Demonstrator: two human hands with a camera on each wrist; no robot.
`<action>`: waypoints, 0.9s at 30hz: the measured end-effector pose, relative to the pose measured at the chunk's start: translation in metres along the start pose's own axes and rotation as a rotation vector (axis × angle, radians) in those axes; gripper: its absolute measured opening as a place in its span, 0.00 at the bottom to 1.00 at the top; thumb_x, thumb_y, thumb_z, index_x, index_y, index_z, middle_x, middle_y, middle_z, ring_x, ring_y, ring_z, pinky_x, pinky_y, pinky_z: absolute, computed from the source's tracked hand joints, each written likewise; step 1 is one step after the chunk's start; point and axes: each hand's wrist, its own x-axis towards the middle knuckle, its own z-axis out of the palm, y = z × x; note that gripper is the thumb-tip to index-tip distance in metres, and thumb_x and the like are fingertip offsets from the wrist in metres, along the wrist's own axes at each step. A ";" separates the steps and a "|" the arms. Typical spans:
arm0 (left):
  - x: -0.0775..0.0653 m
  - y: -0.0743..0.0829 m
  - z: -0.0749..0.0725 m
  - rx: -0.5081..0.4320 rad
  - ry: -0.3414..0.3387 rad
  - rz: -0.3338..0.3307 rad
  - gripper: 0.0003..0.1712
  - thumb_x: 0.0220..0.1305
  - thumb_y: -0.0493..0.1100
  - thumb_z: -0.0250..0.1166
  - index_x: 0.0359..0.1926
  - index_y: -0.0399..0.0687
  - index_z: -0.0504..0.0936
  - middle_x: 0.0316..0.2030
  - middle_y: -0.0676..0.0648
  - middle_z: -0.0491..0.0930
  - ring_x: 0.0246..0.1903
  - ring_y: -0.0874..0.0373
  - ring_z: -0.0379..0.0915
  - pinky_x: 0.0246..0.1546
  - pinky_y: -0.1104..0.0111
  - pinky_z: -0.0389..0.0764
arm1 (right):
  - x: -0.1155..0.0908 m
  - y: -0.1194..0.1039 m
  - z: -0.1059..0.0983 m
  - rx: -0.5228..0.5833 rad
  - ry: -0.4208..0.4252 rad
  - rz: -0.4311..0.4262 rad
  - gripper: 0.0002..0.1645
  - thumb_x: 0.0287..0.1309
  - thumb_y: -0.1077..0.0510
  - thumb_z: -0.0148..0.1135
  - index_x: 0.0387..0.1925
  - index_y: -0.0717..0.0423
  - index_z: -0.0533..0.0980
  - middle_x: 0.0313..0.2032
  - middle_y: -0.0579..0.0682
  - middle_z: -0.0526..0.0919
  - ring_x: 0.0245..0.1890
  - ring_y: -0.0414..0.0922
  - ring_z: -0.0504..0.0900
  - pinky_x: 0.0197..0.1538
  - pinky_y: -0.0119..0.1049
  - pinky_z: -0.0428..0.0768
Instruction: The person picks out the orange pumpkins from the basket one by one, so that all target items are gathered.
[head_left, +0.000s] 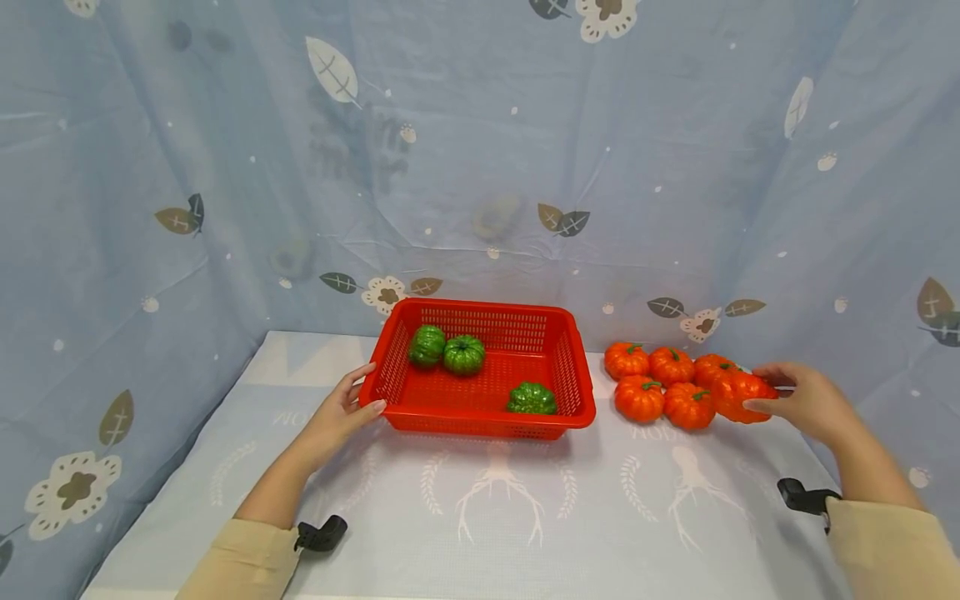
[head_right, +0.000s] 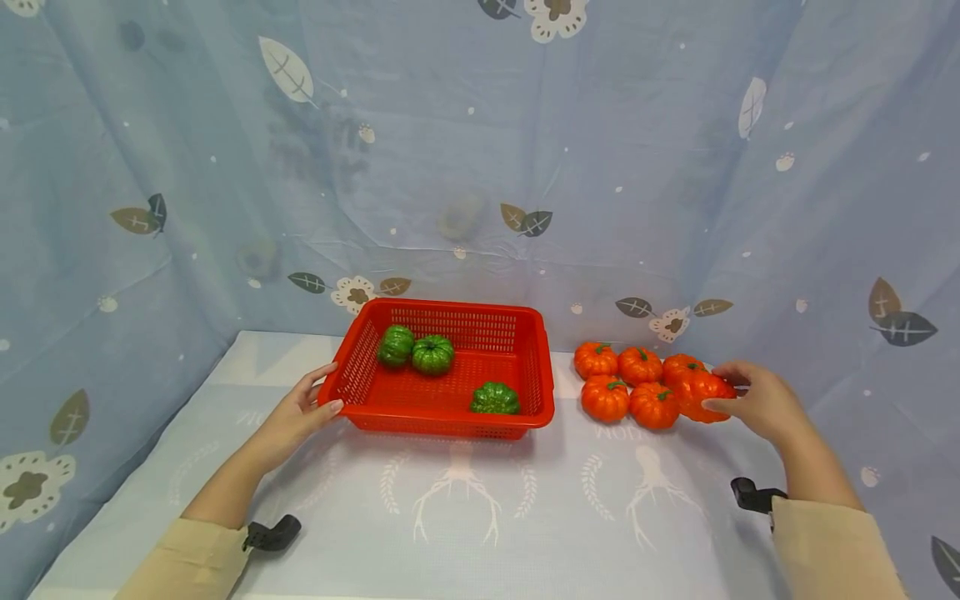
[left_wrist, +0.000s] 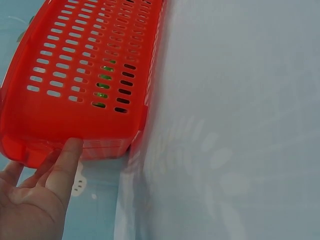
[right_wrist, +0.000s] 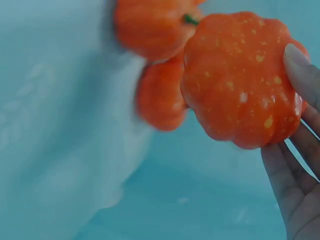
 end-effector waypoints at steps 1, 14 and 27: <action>0.000 0.000 0.000 -0.001 0.000 0.000 0.46 0.68 0.41 0.66 0.79 0.54 0.49 0.73 0.34 0.58 0.68 0.35 0.61 0.57 0.58 0.78 | 0.001 0.007 0.002 -0.002 -0.002 0.014 0.42 0.54 0.50 0.76 0.59 0.76 0.70 0.53 0.76 0.75 0.51 0.71 0.76 0.42 0.51 0.86; 0.002 -0.004 -0.002 -0.004 0.005 -0.007 0.46 0.68 0.40 0.65 0.79 0.54 0.49 0.73 0.34 0.58 0.68 0.36 0.62 0.58 0.59 0.78 | 0.014 0.055 0.022 -0.024 -0.009 0.071 0.40 0.53 0.54 0.75 0.59 0.77 0.70 0.54 0.80 0.72 0.50 0.72 0.71 0.50 0.65 0.75; 0.003 -0.005 -0.001 -0.037 -0.015 0.027 0.46 0.69 0.38 0.65 0.79 0.51 0.48 0.72 0.32 0.58 0.68 0.35 0.61 0.55 0.67 0.80 | 0.010 0.058 0.030 -0.012 -0.015 0.133 0.39 0.62 0.46 0.68 0.59 0.75 0.69 0.56 0.81 0.70 0.53 0.74 0.69 0.52 0.70 0.71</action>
